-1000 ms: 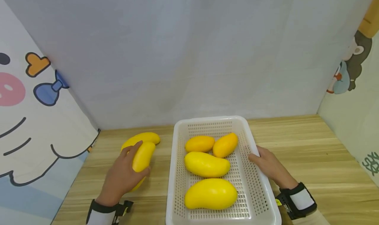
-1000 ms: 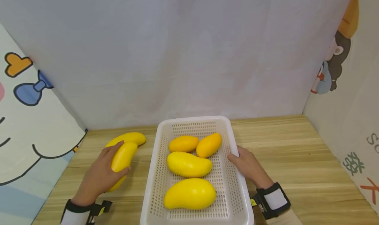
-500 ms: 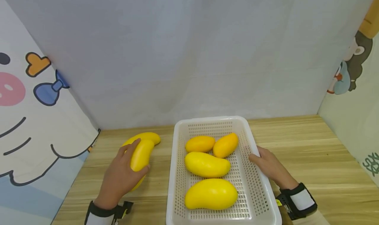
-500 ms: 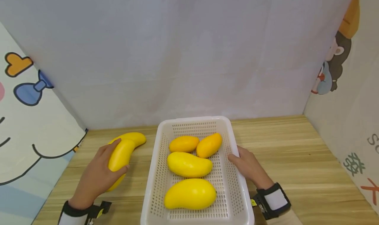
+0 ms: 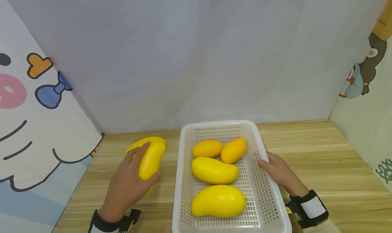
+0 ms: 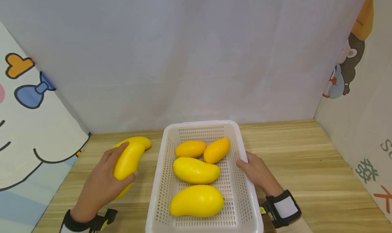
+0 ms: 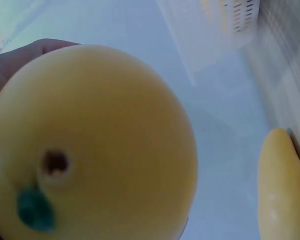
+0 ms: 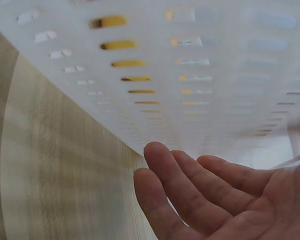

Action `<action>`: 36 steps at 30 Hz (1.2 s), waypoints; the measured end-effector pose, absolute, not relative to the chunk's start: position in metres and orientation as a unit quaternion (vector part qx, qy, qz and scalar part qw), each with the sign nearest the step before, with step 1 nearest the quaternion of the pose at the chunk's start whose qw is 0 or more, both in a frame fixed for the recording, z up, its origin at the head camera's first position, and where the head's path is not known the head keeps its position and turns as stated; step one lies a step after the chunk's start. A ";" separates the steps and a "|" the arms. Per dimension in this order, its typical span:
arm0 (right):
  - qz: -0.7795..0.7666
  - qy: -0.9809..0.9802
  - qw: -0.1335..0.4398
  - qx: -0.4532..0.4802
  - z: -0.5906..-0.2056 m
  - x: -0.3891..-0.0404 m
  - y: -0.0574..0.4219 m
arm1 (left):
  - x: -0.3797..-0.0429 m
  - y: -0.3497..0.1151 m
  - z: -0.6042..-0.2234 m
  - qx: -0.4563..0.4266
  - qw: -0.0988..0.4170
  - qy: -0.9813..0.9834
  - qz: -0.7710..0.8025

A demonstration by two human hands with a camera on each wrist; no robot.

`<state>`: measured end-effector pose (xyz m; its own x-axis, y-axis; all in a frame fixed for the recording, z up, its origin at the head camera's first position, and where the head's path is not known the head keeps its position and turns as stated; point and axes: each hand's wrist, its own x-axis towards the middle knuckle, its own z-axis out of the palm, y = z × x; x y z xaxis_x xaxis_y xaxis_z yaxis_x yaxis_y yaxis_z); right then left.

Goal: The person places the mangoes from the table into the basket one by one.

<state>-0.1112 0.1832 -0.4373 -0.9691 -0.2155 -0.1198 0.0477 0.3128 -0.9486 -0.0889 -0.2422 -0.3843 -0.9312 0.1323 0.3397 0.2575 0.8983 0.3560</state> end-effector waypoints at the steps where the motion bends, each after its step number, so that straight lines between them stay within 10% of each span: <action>1: -0.584 0.802 0.114 -0.052 -0.438 -0.111 0.183 | -0.088 -0.241 -0.383 -0.102 0.156 -0.961 -0.202; 36: -0.590 0.797 0.112 -0.062 -0.438 -0.110 0.182 | -0.067 -0.206 -0.373 -0.192 0.209 -0.937 -0.202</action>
<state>-0.1096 0.1819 -0.4383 -0.9670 -0.2320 -0.1057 0.0334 0.2956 -0.9547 -0.0671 -0.2065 -0.3734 -0.8386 0.2754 0.4699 0.4448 0.8442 0.2990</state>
